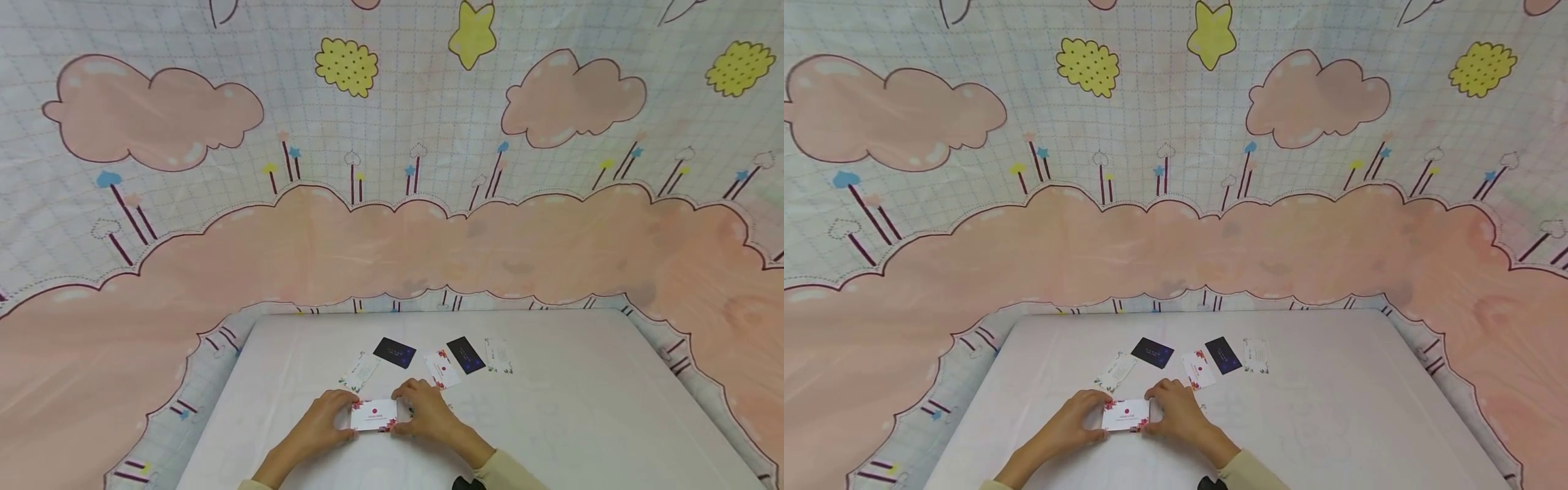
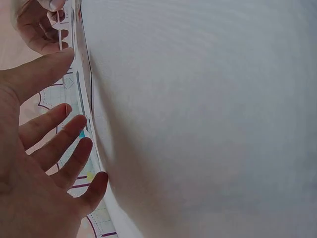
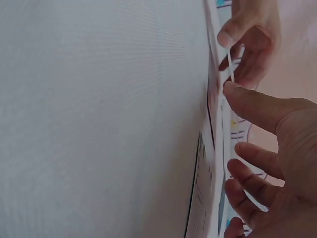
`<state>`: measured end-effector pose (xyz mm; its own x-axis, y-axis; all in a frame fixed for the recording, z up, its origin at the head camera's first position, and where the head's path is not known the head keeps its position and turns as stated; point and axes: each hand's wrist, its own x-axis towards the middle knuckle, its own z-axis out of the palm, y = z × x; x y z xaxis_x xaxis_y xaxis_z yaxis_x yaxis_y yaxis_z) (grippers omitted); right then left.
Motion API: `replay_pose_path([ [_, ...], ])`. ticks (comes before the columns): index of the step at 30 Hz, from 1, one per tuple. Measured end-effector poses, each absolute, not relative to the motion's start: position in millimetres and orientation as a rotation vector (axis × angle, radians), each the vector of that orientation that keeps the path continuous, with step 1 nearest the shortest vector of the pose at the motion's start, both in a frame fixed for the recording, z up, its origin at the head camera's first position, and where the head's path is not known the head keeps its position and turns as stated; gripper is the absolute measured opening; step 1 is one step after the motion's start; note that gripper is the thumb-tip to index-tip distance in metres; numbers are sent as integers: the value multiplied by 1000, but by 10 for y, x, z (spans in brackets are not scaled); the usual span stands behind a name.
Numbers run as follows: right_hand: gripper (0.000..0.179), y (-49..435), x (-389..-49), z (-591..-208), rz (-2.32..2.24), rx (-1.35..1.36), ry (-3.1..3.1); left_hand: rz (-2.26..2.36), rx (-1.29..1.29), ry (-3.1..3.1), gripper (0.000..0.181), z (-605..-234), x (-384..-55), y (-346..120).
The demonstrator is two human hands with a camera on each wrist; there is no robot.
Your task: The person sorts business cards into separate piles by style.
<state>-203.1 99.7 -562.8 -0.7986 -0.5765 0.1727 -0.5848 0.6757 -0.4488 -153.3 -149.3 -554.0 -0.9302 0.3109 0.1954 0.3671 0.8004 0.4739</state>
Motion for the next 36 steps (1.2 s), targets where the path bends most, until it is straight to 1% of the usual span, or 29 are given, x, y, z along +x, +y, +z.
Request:
replay_pose_path([
  [6, 53, 976, -2011, -5668, 740, 982, -2866, -777, -524, -2907, 50, -5567, -1540, -1487],
  [22, 47, 1006, -1904, -5704, 692, 1021, -2858, -760, -482, -2960, 51, -5641, -1429, -1445],
  [36, 50, 1001, -1903, -5629, 695, 1005, -2926, -776, -448, -3039, 54, -5604, -1447, -1461],
])
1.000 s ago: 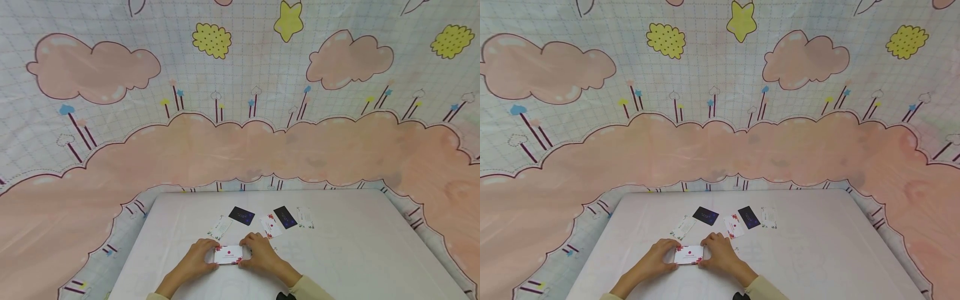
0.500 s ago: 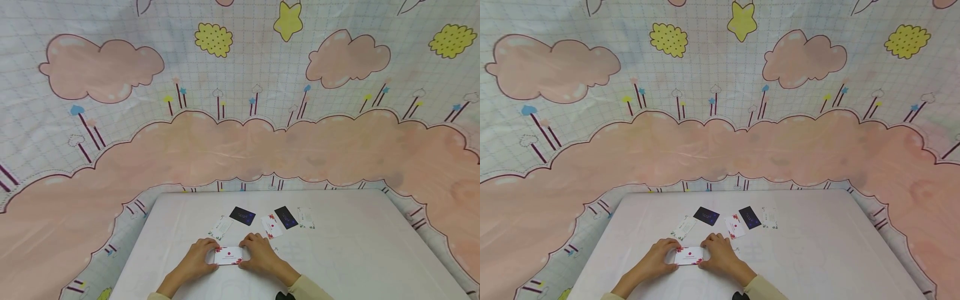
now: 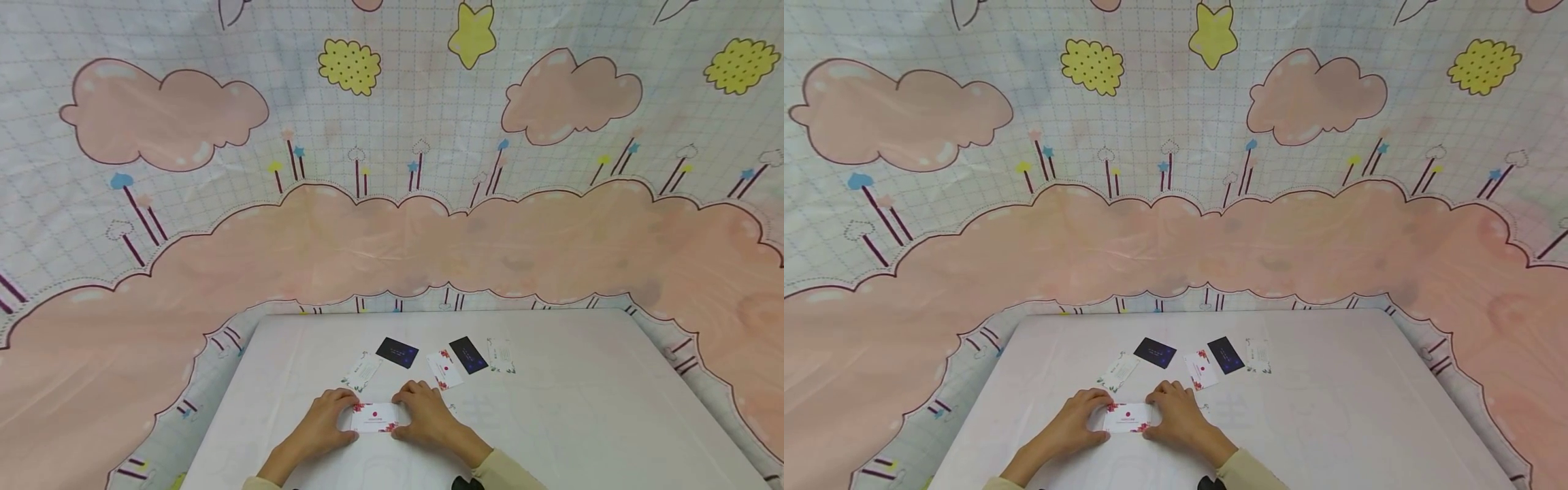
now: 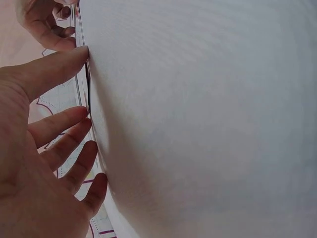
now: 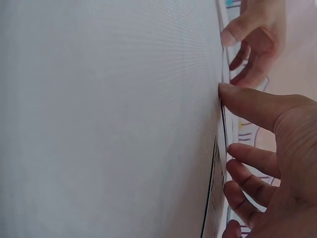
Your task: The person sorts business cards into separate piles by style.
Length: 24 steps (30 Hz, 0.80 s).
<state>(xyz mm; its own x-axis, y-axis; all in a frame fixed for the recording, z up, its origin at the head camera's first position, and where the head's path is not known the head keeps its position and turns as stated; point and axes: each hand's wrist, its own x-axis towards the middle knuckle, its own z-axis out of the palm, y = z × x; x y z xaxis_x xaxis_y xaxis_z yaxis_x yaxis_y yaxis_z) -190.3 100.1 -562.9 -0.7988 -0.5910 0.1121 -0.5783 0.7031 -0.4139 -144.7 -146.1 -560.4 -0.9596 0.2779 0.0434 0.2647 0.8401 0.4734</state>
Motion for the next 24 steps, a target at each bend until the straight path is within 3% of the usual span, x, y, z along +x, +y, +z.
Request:
replay_pose_path([
  [9, 45, 1012, -2011, -5652, -709, -990, 2868, 755, 459, 3018, 48, -5630, -1543, -1461],
  [24, 47, 1052, -1998, -5626, -726, -1014, 2874, 758, 449, 3021, 54, -5607, -1530, -1458],
])
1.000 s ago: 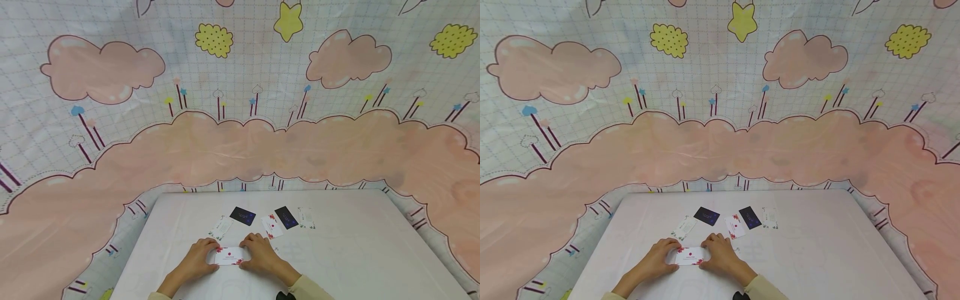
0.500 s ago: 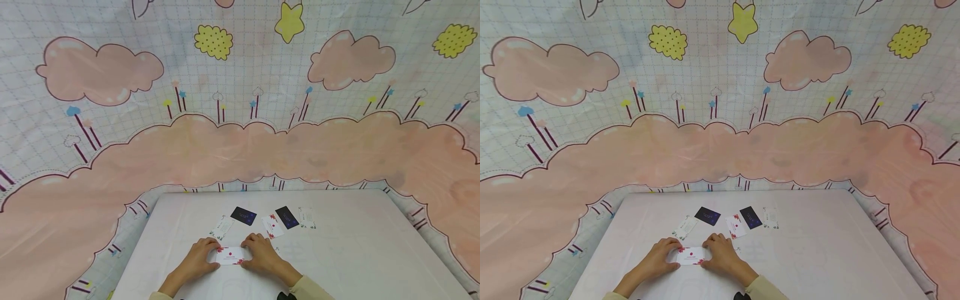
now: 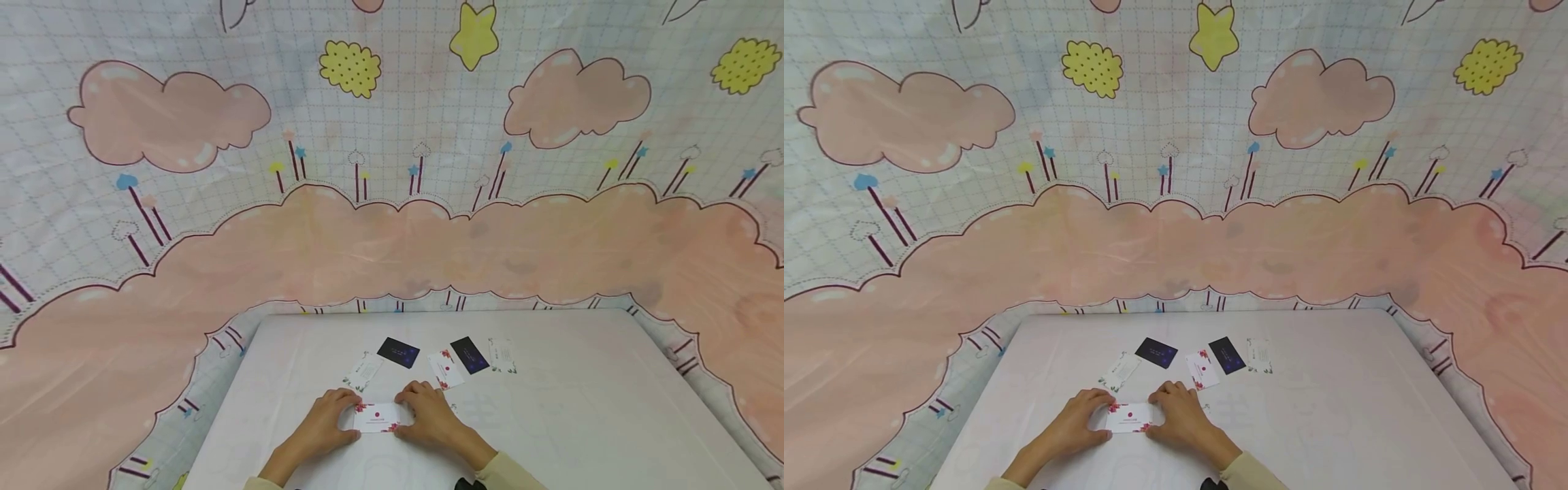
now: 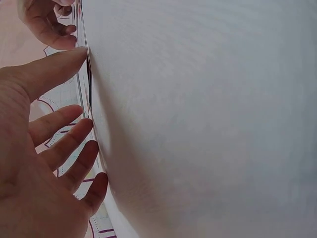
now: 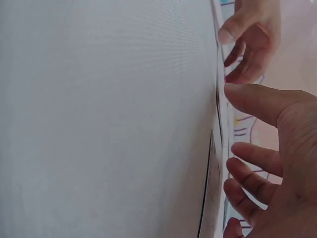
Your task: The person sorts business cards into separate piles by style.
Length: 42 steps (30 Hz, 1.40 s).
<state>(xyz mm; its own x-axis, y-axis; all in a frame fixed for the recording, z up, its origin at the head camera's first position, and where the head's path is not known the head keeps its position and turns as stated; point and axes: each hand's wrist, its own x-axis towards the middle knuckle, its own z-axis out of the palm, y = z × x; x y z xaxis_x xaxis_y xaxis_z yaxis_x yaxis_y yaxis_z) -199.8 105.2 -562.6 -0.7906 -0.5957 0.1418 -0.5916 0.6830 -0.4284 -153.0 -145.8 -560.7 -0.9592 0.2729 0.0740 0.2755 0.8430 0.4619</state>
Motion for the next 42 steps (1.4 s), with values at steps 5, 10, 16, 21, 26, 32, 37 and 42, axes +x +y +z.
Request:
replay_pose_path([
  [5, 48, 1135, -1992, -5556, -767, -997, 2903, -794, -435, -3002, 54, -5580, -1489, -1463],
  [10, 45, 1263, -1987, -5461, -897, -987, 2922, -861, -421, -2962, 54, -5499, -1455, -1457],
  [16, 41, 1405, -1964, -5356, -1025, -979, 2952, -921, -435, -2892, 52, -5346, -1482, -1391],
  [21, 41, 1533, -1962, -5297, -1101, -907, 3005, -904, -492, -2837, 51, -5231, -1531, -1309],
  [26, 41, 1664, -2000, -5232, -1142, -823, 3035, -912, -522, -2822, 52, -5137, -1612, -1218],
  [32, 39, 1814, -2046, -5175, -1182, -752, 3070, -901, -584, -2806, 52, -5035, -1736, -1068],
  [37, 38, 1908, -2095, -5164, -1163, -728, 3131, -908, -597, -2809, 53, -4980, -1855, -937],
  [42, 41, 1979, -2135, -5190, -1188, -703, 3186, -945, -598, -2813, 52, -4968, -2008, -802],
])
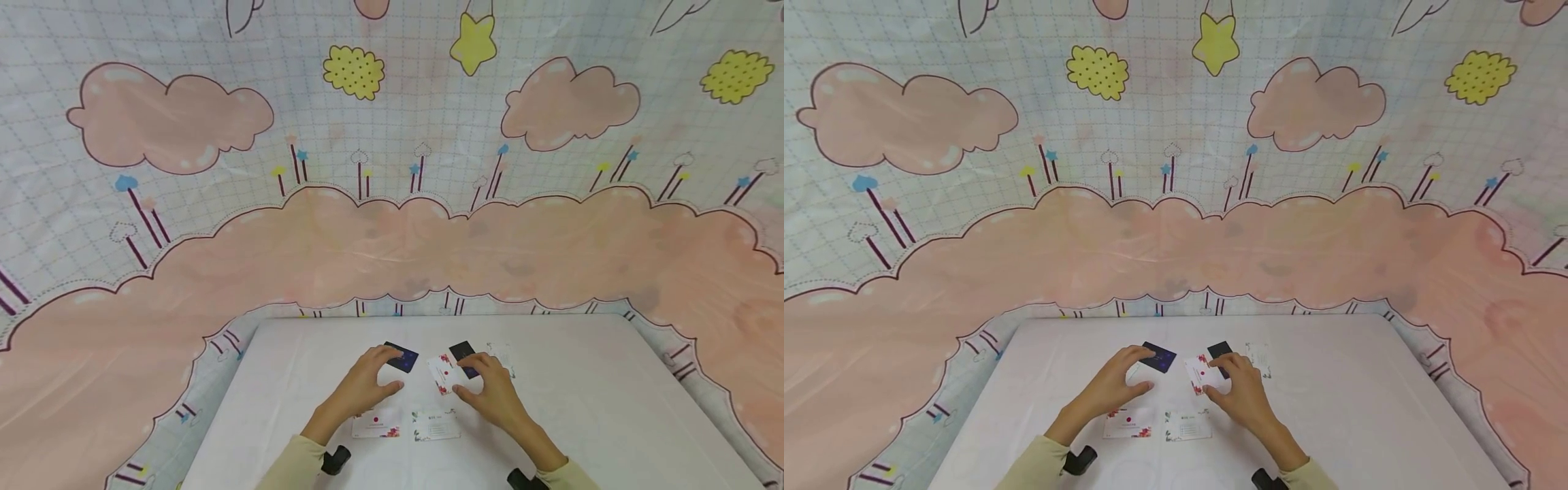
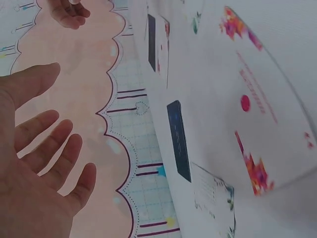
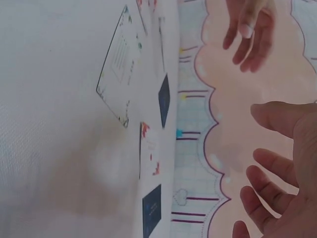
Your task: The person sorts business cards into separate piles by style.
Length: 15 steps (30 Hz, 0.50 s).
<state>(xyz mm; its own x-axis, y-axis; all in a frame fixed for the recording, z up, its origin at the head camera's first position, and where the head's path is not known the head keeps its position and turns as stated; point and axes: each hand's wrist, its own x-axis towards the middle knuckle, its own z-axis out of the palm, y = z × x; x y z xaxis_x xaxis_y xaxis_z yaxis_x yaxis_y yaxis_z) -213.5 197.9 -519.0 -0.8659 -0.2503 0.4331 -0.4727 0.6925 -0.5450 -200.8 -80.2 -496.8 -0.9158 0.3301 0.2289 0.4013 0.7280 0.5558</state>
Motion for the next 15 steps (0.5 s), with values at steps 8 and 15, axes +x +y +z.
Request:
replay_pose_path([
  [8, 41, 1995, -2212, -5257, 1043, 448, -2648, -964, -620, -2831, 53, -5060, -2288, -607],
  [15, 45, 1956, -2292, -5413, 1057, 377, -2696, -929, -634, -2880, 56, -5132, -2482, -467],
])
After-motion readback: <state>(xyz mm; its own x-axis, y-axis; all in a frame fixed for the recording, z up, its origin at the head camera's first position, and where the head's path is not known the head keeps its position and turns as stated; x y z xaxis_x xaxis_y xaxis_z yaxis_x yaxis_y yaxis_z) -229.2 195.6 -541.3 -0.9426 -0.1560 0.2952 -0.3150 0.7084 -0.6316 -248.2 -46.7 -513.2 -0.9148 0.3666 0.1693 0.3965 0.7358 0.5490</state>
